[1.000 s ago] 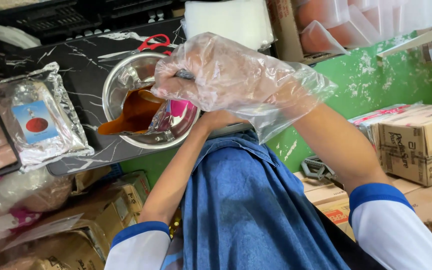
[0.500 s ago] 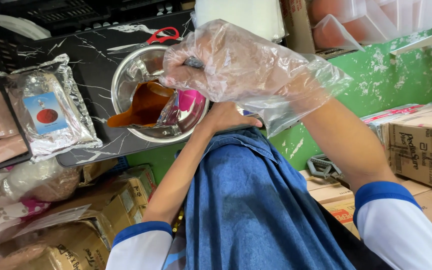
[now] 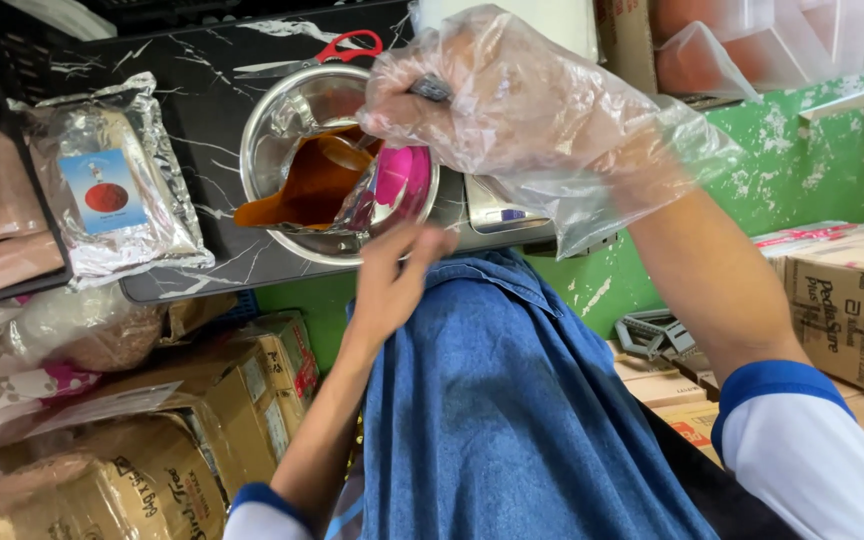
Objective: The person fills small plastic bags with a red powdered substance from a metal bowl, weighing them on a digital scale and then cutting the bags with scissors.
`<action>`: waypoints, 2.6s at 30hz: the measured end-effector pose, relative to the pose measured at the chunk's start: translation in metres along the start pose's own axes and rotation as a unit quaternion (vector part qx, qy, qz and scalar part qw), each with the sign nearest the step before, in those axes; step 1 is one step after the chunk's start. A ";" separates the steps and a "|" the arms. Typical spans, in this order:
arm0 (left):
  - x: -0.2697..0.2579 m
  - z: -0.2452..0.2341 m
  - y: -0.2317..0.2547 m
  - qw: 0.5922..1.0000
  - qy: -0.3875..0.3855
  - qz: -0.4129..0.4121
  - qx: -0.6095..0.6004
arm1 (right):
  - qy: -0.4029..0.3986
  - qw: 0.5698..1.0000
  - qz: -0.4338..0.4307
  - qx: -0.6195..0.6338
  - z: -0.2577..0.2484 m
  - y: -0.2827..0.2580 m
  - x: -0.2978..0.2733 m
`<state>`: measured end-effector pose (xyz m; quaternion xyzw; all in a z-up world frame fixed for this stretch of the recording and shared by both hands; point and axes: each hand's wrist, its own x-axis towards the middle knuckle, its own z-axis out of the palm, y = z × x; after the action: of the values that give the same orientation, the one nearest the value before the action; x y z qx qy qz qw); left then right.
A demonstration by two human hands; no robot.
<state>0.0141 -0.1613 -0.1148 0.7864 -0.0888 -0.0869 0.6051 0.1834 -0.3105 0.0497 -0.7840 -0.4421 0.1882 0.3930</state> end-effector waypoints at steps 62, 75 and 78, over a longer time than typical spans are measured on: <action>0.010 -0.044 -0.079 0.927 0.289 -0.007 -0.238 | 0.251 0.913 0.163 0.276 0.166 -0.026 0.014; 0.013 -0.065 -0.099 0.914 0.287 -0.085 -0.276 | 0.340 0.857 0.139 0.361 0.149 -0.001 -0.008; 0.014 -0.060 -0.117 0.930 0.267 -0.092 -0.236 | 0.305 0.876 0.090 0.361 0.155 -0.004 -0.010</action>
<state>0.0467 -0.0787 -0.2130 0.6199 0.1717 0.0523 0.7639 0.0762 -0.2476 -0.0441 -0.6422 -0.1293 0.1207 0.7459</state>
